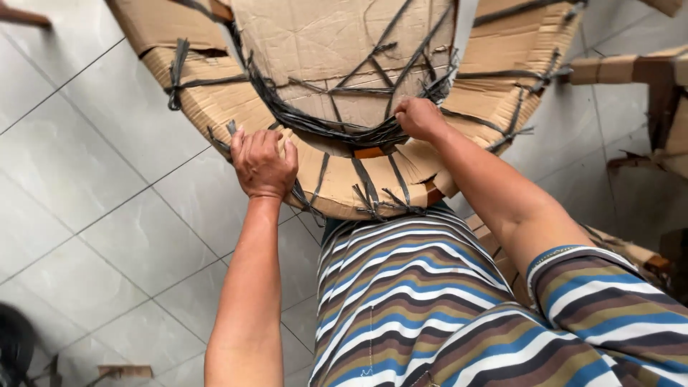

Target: Securing protective cardboard to a chair frame by tying plastic straps at various points.

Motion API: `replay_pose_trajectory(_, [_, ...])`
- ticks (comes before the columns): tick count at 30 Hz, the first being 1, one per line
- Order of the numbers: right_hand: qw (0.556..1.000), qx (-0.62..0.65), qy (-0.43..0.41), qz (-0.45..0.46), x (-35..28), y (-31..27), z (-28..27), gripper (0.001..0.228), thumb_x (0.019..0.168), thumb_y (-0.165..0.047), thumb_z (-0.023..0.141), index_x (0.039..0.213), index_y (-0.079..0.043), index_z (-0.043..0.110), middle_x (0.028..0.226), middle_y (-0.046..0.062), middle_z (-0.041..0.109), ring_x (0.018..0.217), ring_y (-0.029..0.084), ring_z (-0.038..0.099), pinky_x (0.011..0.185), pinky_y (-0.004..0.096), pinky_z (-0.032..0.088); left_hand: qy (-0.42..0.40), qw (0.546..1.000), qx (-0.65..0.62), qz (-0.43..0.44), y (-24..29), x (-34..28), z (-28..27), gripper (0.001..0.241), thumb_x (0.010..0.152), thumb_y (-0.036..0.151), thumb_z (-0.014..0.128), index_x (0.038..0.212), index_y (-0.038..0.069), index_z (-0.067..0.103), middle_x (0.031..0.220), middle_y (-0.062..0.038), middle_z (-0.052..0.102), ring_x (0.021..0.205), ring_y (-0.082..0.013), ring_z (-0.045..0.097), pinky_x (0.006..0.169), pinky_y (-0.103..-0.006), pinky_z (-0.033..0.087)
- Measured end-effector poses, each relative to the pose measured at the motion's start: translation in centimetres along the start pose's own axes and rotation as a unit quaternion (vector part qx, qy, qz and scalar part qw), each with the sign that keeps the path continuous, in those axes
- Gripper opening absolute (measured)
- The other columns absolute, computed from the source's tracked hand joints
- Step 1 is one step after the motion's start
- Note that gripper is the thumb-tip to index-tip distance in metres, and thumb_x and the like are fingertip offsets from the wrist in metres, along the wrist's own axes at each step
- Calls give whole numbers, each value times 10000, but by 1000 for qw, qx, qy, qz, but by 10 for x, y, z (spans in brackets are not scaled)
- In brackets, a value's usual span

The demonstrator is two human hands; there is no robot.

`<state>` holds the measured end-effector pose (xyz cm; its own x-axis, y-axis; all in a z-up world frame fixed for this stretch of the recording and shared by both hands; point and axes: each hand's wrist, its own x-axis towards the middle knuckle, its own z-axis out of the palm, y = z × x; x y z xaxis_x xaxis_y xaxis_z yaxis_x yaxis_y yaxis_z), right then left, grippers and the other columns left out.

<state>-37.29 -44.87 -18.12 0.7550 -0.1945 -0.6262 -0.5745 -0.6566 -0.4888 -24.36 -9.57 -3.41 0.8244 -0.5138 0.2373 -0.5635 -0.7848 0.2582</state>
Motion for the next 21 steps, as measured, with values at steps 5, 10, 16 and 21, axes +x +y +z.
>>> replay_pose_trajectory(5, [990,-108,-62,69,15,20,26,299,924,-466,607,1159,-369,764,1165,63,752,1161,322,682,976,486,555,11,1000,-6,-12,0,0,6,123,822,294,693,885,188,687,805,-16,654,820,-193,692,1156,-393,378])
replay_pose_trajectory(10, [976,-162,-143,20,32,-13,47,345,951,-416,592,1225,-284,757,1247,107,723,1193,353,670,1011,489,541,-19,999,2,-41,4,1,1,114,824,276,686,892,185,685,810,-10,664,828,-194,691,1152,-405,378])
replay_pose_trajectory(16, [967,-172,-180,-56,70,8,121,389,1002,-413,528,1309,-239,692,1422,25,600,1277,343,613,1075,486,502,-19,999,-12,-31,6,6,-3,91,847,238,660,896,164,682,808,-40,646,836,-219,693,1158,-412,383])
replay_pose_trajectory(21, [836,-446,-173,-270,92,33,144,342,1016,-322,444,1111,-233,760,1114,-57,774,1097,160,727,1142,244,456,-17,999,-19,-44,5,3,-1,90,831,227,653,889,162,676,824,-31,647,860,-201,695,1151,-403,396])
